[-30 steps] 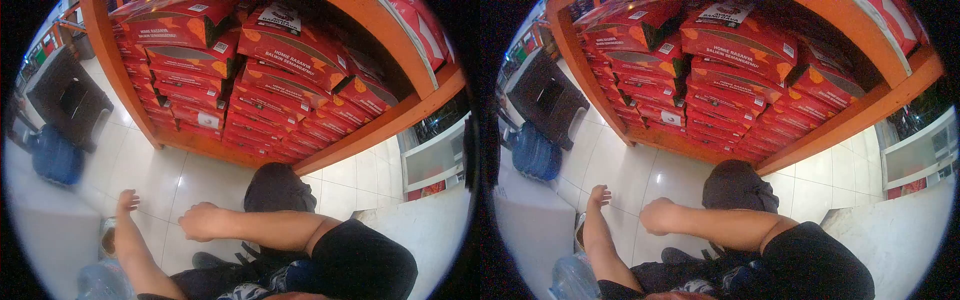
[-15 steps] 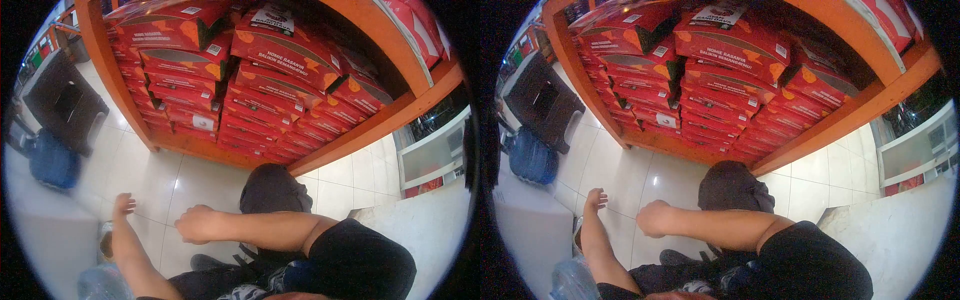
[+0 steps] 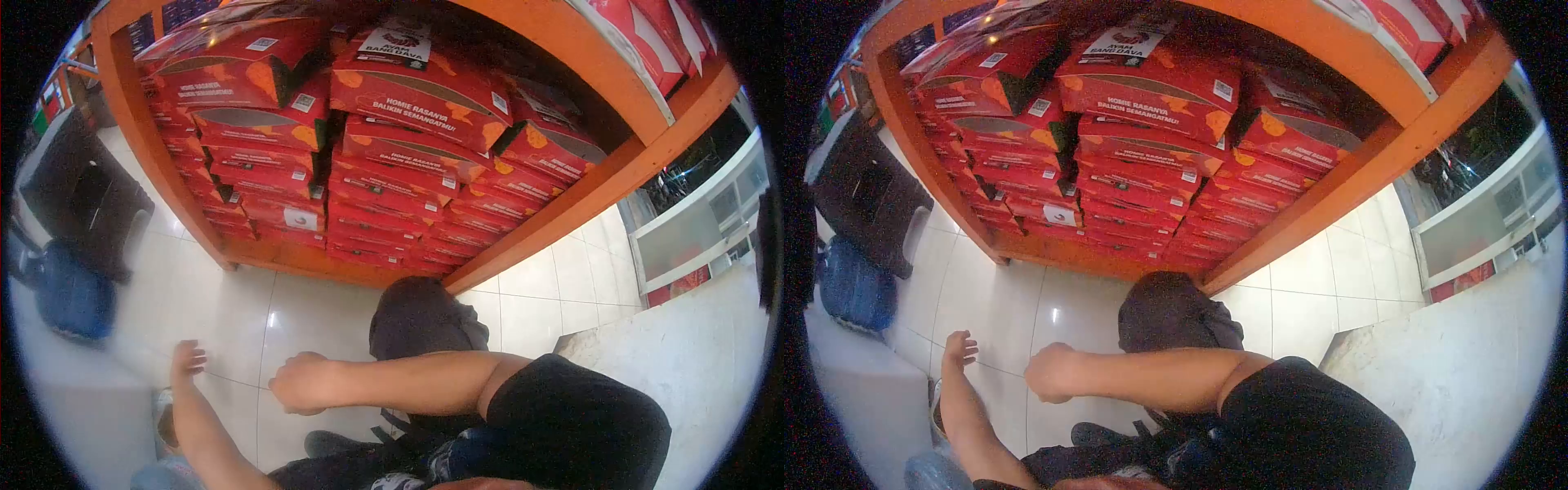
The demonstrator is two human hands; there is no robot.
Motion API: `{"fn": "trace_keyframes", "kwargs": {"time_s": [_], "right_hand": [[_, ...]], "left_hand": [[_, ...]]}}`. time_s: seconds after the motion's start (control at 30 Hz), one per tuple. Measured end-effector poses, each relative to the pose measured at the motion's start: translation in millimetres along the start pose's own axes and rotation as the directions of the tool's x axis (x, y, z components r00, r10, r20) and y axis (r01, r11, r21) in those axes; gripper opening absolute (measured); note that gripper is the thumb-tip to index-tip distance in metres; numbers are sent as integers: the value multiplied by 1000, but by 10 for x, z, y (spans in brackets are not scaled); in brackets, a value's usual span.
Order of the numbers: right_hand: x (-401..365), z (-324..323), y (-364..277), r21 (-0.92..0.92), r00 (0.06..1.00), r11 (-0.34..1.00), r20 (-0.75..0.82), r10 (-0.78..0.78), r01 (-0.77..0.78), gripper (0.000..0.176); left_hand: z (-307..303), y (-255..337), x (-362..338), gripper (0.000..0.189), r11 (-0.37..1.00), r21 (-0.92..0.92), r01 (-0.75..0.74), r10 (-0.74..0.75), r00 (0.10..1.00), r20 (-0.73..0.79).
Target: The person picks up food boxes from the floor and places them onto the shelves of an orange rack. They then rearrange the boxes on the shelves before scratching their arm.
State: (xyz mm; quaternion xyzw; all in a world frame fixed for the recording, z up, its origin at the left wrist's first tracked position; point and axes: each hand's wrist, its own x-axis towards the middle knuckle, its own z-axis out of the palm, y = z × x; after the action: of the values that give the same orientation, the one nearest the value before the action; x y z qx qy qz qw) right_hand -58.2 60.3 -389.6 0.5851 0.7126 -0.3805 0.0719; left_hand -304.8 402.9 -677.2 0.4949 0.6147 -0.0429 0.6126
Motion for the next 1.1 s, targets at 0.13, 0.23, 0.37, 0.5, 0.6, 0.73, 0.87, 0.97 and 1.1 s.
{"fn": "trace_keyframes", "kwargs": {"time_s": [0.13, 0.23, 0.37, 0.5, 0.6, 0.73, 0.87, 0.97, 1.1], "right_hand": [[22, 83, 15, -1, 997, 1000, -81, 7, -8, 28], [-29, 19, -9, -23, 995, 999, -92, -31, 29, 22], [105, 76, -25, -62, 998, 998, -68, -17, 13, 19], [49, 19, -40, -67, 998, 997, -47, -44, 40, 23], [69, 48, -29, -83, 997, 996, -52, -51, 46, 23], [26, 24, -47, -106, 997, 994, -64, -44, 37, 23], [15, 21, -47, -116, 997, 993, -57, -45, 38, 22], [18, 33, -53, -116, 997, 992, -62, -47, 39, 21], [59, 68, -43, -102, 995, 993, -77, -59, 51, 21]], "left_hand": [[-58, -55, 12, 40, 1000, -14, -23, 23, 999, 32], [238, -21, -499, 49, 983, -111, -148, 134, 983, -123], [-45, -415, 159, 41, 995, -66, -74, 73, 997, -25], [16, -137, -69, 42, 998, 38, 42, -44, 998, 34], [-20, -186, -87, 44, 998, -32, 55, -52, 996, 79], [-3, -150, -137, 49, 999, -30, 38, -37, 999, 26], [27, -112, -274, 55, 1000, 29, 0, -1, 1000, 25], [50, -89, -242, 56, 1000, 26, 5, -5, 1000, 14], [18, -120, -127, 40, 1000, 18, 20, -19, 1000, -19]]}}
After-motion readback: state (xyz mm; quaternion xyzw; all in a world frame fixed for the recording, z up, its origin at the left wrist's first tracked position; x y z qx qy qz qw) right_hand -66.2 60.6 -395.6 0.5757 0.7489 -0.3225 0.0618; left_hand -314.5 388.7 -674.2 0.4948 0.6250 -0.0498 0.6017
